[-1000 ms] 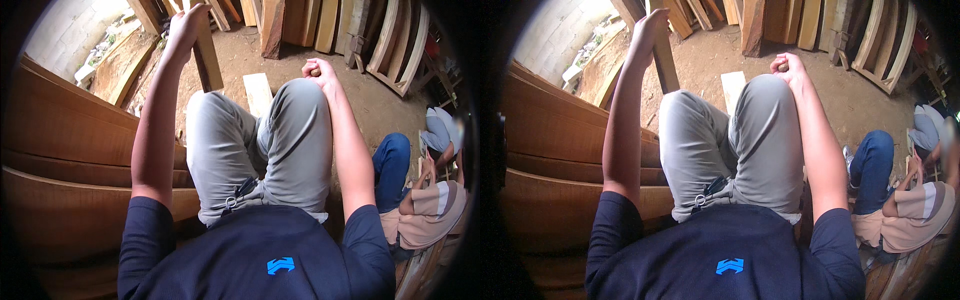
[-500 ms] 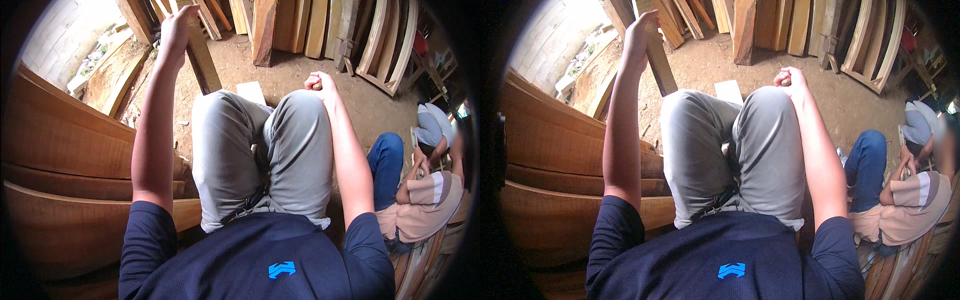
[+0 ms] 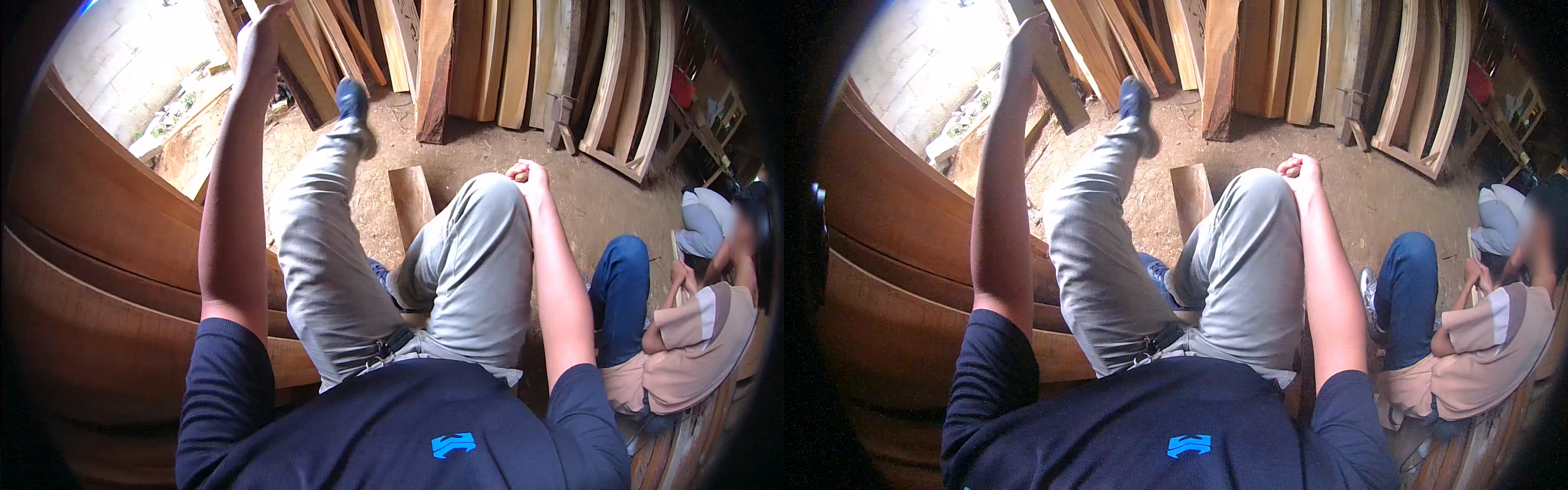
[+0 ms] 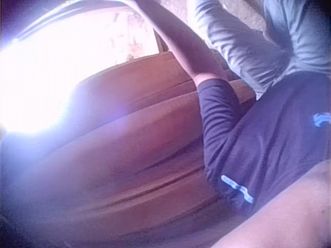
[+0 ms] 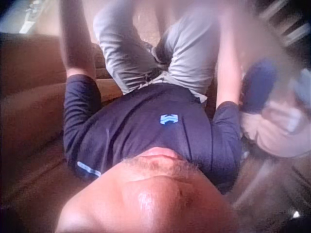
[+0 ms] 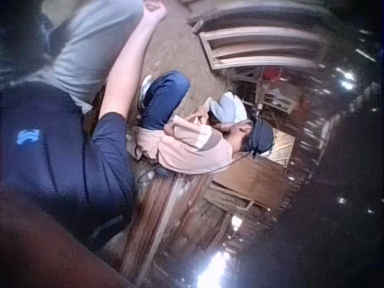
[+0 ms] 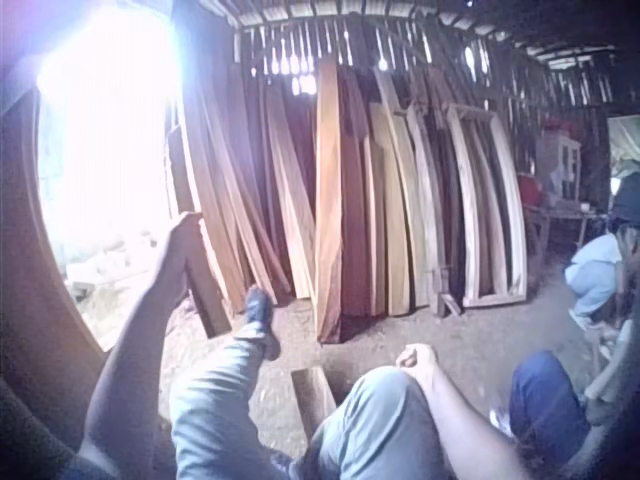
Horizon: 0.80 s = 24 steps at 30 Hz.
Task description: The person sits on the floor and uses a curved knife to shave and shape a small wooden stick. They repeatedly scrape the wood against a larger block, removing thin shavings and refining the stick's surface.
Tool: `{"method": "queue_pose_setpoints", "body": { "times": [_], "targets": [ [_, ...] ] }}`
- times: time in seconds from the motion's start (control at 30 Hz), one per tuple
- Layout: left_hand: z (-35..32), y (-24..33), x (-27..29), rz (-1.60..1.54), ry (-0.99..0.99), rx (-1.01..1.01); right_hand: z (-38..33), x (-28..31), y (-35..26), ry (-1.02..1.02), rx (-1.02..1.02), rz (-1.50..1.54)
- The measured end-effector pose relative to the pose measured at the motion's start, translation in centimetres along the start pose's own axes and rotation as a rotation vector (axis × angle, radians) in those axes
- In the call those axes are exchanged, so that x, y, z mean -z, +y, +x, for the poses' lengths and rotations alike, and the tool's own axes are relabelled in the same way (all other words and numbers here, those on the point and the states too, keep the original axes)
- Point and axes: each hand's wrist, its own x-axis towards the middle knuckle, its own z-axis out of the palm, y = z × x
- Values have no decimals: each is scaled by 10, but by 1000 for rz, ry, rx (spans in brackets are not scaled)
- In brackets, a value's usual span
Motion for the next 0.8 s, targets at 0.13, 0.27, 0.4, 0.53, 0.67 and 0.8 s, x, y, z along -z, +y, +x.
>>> {"method": "queue_pose_setpoints", "body": {
  "times": [0.13, 0.27, 0.4, 0.53, 0.67, 0.8],
  "targets": [
    [-28, 10, -6, 129, 36, 43, 14, 2, 12, 45, -62, 19],
    [-29, 1, 19, 313, 60, 30, 20, -16, 35, -65, -223, -19],
    [-33, -8, 27, 377, 121, 89, 18, -23, 35, -272, -435, -31],
    [-42, -14, 27, 339, 118, 63, -27, -58, 30, -338, -318, -160],
    [-45, -11, 16, 319, 146, 88, -70, -108, -30, -382, -202, -285],
    [-41, -9, 16, 344, 101, 56, -79, -150, -87, -371, -31, -417]
  ]
}}
